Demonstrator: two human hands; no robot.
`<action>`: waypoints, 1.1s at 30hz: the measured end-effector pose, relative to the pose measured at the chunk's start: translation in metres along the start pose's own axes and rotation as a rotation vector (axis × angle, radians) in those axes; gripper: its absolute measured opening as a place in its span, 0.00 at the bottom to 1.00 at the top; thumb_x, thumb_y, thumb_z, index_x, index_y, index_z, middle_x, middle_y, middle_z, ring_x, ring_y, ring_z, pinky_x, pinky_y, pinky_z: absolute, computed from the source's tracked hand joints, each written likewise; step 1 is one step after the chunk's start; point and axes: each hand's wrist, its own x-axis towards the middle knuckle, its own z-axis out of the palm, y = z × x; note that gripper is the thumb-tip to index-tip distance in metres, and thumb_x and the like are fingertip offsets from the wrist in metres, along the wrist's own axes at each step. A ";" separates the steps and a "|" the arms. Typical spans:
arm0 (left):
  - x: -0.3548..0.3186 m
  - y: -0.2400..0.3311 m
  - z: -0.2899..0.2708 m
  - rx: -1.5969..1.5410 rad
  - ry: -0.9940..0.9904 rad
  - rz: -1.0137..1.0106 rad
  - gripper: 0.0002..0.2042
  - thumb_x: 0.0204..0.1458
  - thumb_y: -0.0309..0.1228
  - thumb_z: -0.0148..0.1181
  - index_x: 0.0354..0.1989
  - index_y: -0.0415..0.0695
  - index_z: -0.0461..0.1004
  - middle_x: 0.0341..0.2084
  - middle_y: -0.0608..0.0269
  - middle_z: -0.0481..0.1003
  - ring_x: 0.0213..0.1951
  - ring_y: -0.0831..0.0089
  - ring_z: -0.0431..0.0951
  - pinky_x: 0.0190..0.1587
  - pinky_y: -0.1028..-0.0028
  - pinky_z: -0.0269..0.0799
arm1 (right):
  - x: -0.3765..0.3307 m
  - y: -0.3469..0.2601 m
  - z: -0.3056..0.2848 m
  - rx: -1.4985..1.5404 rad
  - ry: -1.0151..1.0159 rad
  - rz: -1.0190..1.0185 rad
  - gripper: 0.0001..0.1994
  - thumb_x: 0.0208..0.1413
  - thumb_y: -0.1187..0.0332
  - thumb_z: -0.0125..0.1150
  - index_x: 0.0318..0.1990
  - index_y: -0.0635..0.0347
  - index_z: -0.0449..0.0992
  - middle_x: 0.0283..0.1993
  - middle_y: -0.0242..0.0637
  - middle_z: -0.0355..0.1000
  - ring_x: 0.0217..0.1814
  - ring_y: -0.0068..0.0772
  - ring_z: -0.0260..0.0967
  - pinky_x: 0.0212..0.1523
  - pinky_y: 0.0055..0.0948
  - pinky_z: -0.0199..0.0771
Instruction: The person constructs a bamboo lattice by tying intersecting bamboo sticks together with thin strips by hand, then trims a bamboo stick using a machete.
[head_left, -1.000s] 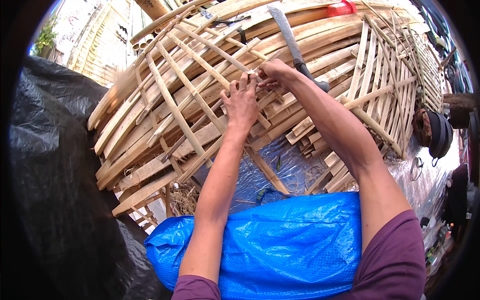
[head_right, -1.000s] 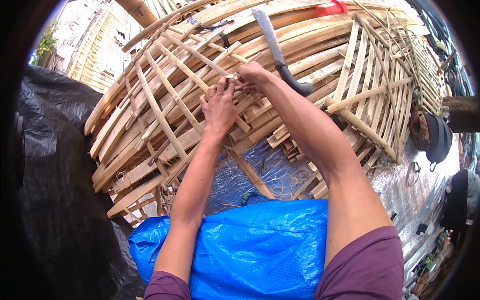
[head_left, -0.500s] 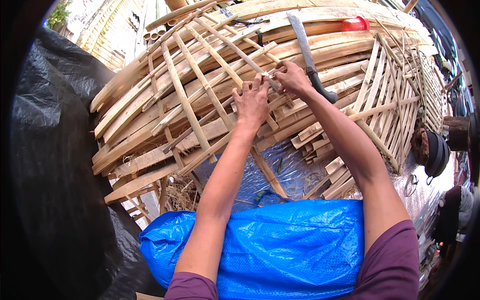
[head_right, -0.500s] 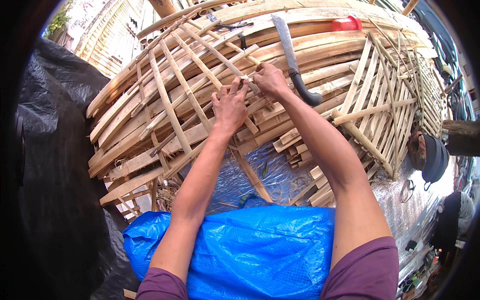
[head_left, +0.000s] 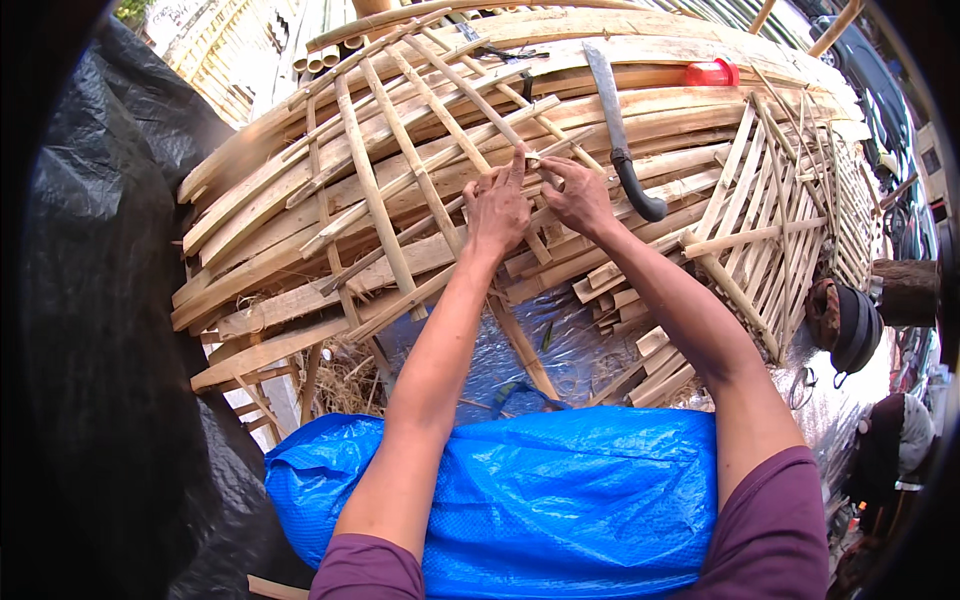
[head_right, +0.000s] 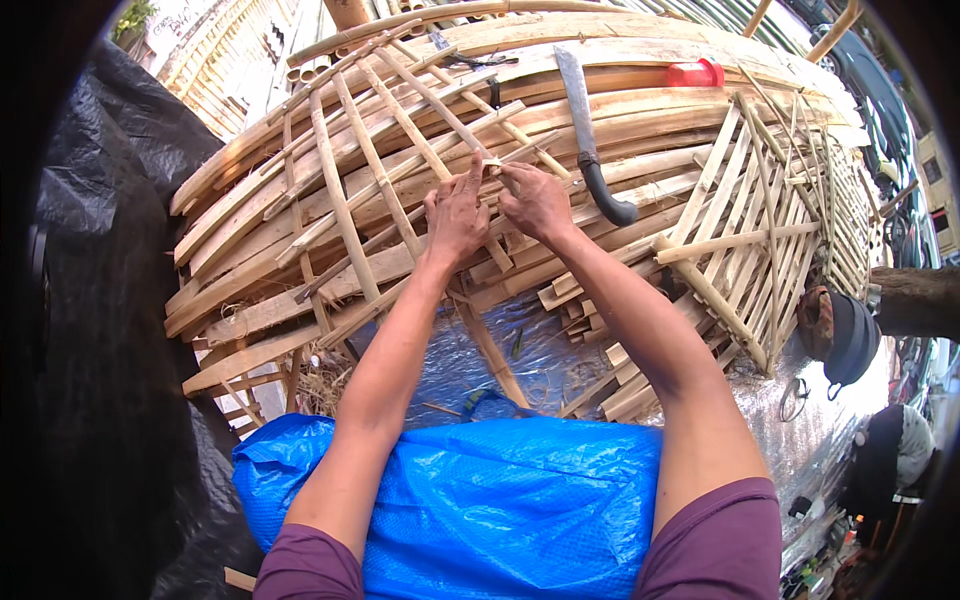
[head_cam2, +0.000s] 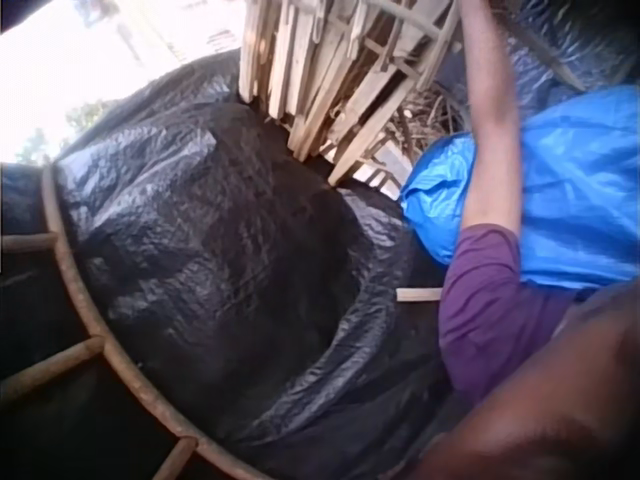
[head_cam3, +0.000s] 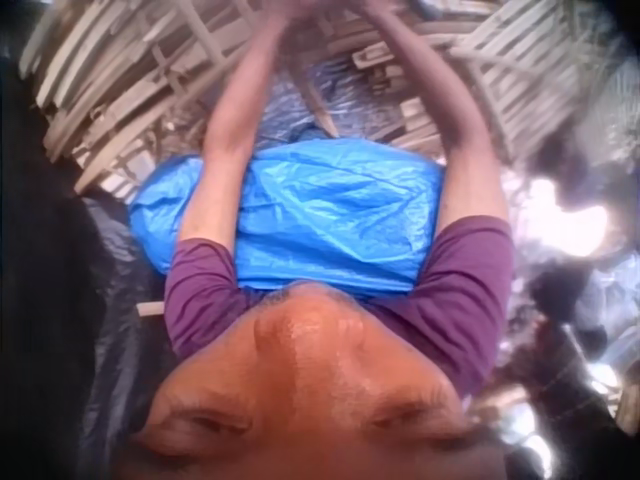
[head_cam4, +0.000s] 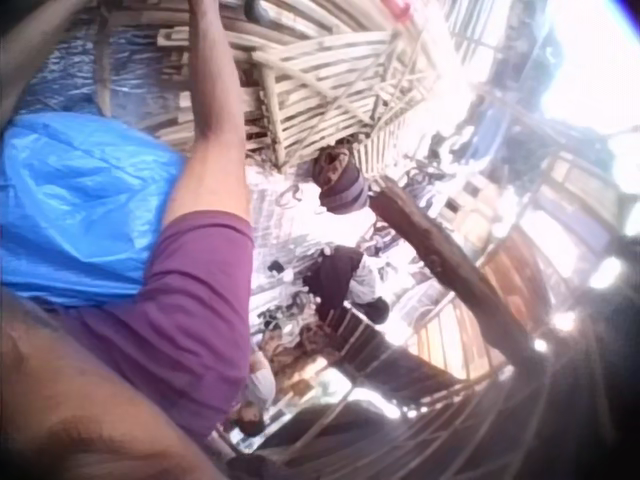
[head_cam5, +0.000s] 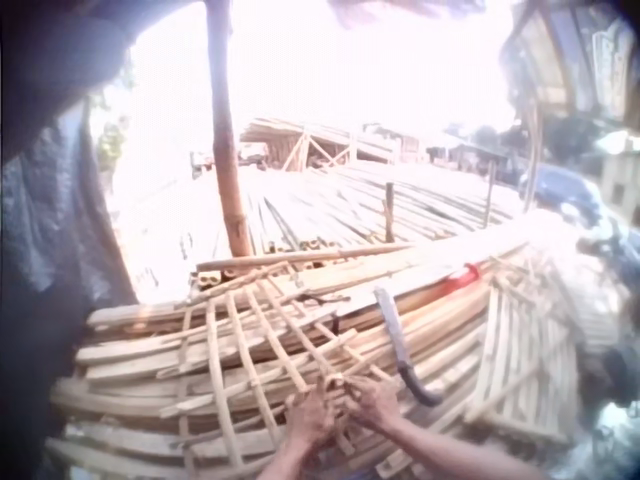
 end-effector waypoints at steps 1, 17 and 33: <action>0.000 -0.003 -0.001 -0.001 0.000 0.000 0.46 0.47 0.30 0.56 0.75 0.56 0.38 0.61 0.70 0.67 0.61 0.62 0.63 0.64 0.51 0.48 | 0.000 -0.003 0.002 0.008 0.009 0.054 0.22 0.49 0.64 0.58 0.54 0.56 0.74 0.50 0.43 0.76 0.50 0.51 0.73 0.52 0.42 0.73; 0.001 -0.005 -0.005 -0.225 0.013 0.010 0.41 0.43 0.30 0.56 0.71 0.48 0.51 0.61 0.63 0.69 0.63 0.60 0.62 0.66 0.57 0.46 | 0.029 0.002 0.007 0.258 -0.067 0.423 0.35 0.43 0.58 0.69 0.58 0.65 0.63 0.45 0.55 0.76 0.53 0.54 0.73 0.54 0.43 0.71; 0.001 -0.014 -0.007 -0.328 -0.065 -0.006 0.52 0.41 0.29 0.59 0.75 0.51 0.33 0.67 0.74 0.63 0.64 0.64 0.59 0.66 0.62 0.41 | 0.050 -0.018 -0.003 0.792 -0.214 0.808 0.36 0.53 0.77 0.64 0.64 0.54 0.46 0.36 0.39 0.69 0.20 0.20 0.63 0.15 0.20 0.63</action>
